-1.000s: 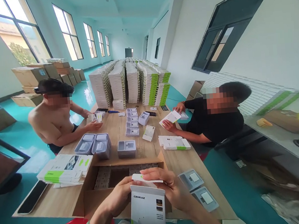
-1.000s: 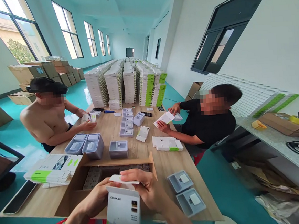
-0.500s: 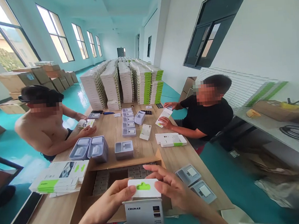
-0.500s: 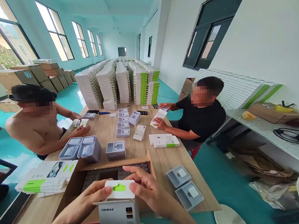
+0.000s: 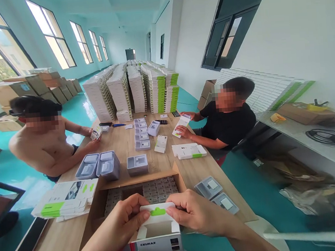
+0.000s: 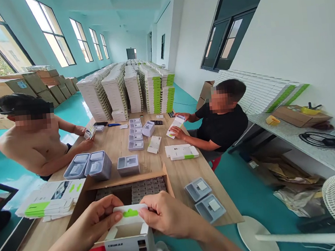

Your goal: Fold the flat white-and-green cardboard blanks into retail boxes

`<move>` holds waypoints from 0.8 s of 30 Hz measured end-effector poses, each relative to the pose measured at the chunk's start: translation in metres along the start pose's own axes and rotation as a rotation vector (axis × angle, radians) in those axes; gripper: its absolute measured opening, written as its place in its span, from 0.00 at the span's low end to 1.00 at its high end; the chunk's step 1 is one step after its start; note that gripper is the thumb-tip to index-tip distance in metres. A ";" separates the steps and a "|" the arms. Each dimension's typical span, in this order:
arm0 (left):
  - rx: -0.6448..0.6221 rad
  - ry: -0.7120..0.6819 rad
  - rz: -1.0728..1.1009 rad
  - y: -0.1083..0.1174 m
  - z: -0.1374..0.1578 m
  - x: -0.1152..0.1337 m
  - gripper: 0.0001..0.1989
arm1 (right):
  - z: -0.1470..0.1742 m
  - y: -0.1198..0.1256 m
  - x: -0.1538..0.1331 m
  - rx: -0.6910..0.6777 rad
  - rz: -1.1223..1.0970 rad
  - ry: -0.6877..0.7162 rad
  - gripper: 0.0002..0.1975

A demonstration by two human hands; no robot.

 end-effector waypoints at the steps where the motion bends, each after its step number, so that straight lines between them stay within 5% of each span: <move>1: 0.006 0.007 -0.019 0.000 -0.001 0.000 0.25 | 0.000 0.000 0.003 0.002 0.005 -0.034 0.15; 8: -0.096 0.093 -0.394 0.002 -0.010 0.005 0.09 | -0.017 -0.002 -0.001 -0.147 0.080 -0.117 0.13; 13: -0.133 0.049 -0.497 0.006 -0.015 0.006 0.12 | -0.024 -0.003 -0.002 -0.202 0.017 -0.076 0.16; 19: -0.176 0.133 -0.534 0.013 -0.012 0.002 0.15 | -0.021 -0.012 0.027 -0.149 -0.361 -0.223 0.29; 24: -0.197 0.131 -0.620 0.008 -0.013 0.017 0.18 | -0.022 -0.009 0.032 -0.142 -0.319 -0.256 0.22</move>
Point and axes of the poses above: each hand's wrist, its own z-axis away from the middle knuckle, its own y-axis out of the back of the hand, x = y × z, the point moved 9 cm from there along -z, towards the middle knuckle, and after that the axes turned 4 degrees about y, right-handed, at the moved point
